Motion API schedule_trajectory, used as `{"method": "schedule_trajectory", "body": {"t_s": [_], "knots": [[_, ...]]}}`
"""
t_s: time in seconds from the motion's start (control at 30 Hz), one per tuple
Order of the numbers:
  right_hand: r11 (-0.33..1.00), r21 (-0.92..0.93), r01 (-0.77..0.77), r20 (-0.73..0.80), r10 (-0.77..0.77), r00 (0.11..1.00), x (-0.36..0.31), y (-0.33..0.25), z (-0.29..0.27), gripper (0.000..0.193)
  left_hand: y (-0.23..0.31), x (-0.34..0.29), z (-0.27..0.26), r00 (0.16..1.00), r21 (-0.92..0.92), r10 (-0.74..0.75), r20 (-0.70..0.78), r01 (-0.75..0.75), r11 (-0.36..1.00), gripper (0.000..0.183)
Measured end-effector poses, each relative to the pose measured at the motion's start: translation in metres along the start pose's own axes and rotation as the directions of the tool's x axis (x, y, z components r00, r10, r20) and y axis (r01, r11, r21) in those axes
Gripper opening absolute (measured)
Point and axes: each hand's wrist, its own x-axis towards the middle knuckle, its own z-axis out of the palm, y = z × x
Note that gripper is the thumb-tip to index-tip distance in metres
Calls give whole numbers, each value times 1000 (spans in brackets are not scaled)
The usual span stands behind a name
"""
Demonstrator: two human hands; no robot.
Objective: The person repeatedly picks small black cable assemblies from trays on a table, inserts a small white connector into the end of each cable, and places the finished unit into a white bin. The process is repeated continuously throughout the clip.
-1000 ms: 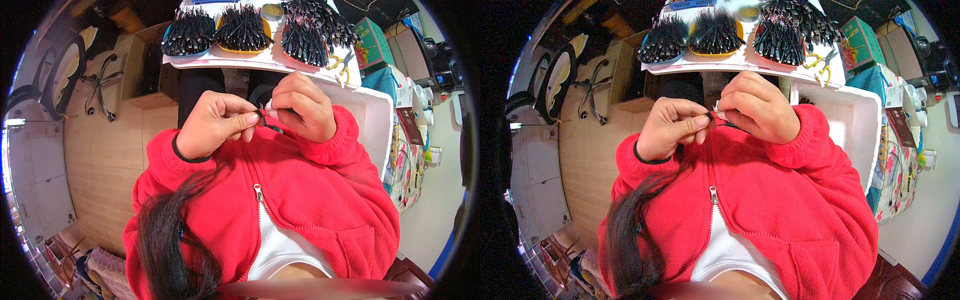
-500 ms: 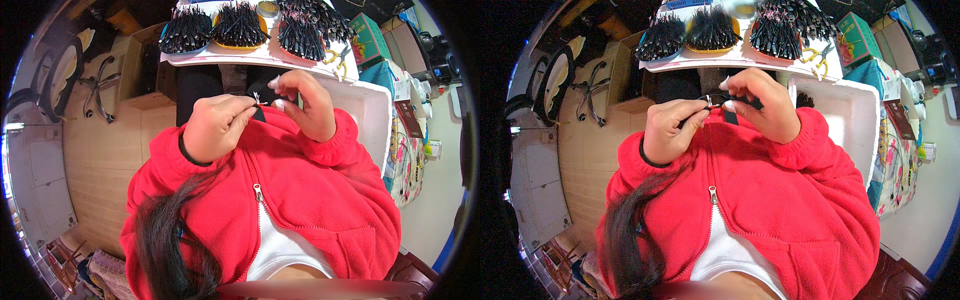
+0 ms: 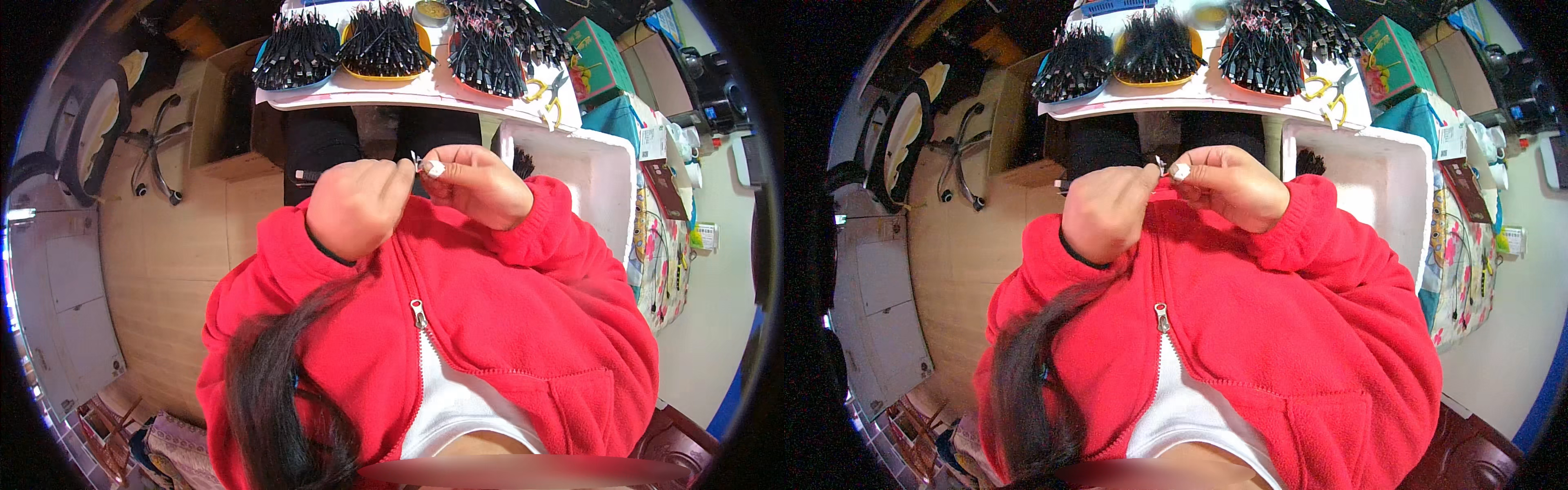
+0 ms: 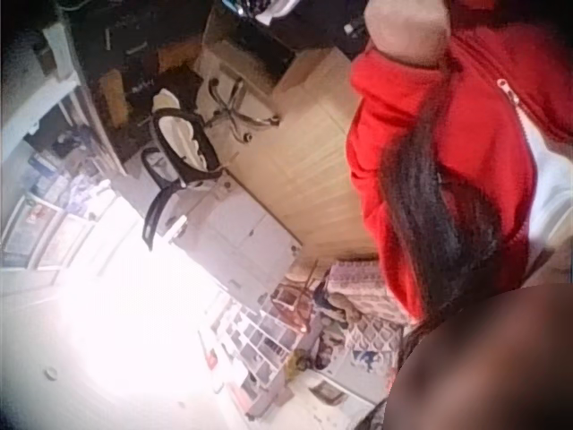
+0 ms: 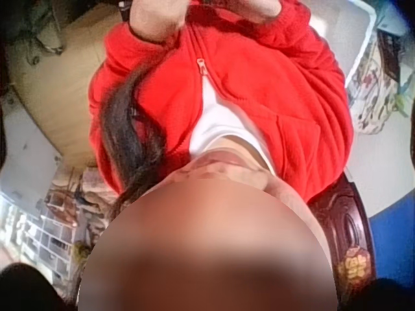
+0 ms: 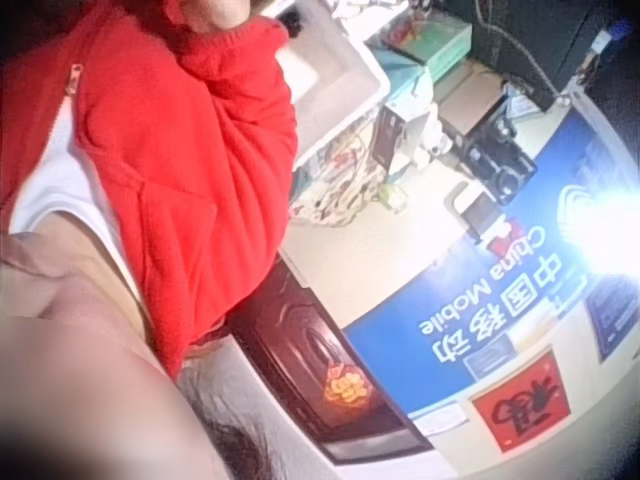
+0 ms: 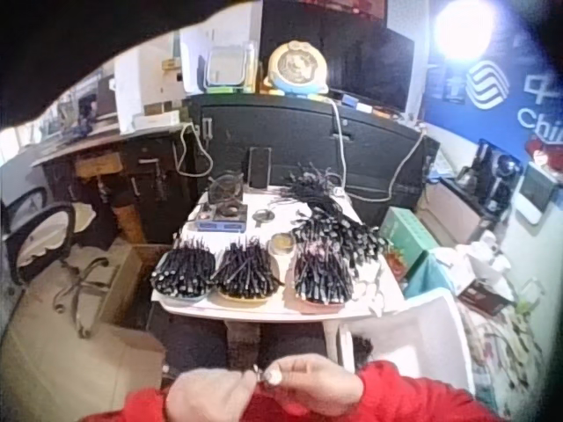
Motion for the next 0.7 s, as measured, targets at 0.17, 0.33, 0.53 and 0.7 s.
{"method": "schedule_trajectory", "body": {"t_s": [0.17, 0.33, 0.53, 0.7], "knots": [[520, -715, 468, 154, -536, 830, -12, -17, 7, 16, 0, -9, -10, 913, -725, -350, 209, 385, 570, 13], [126, -761, 637, 492, -528, 692, -13, -32, 19, 27, 3, -10, -18, 882, -833, -336, 332, 441, 335, 9], [125, -773, 622, 465, -556, 689, -15, -29, 21, 16, 5, -13, -12, 833, -881, -390, 393, 463, 101, 13], [326, -739, 590, 343, -571, 746, -16, -16, 12, 12, 5, -17, 2, 815, -909, -411, 408, 404, -102, 14]]}}
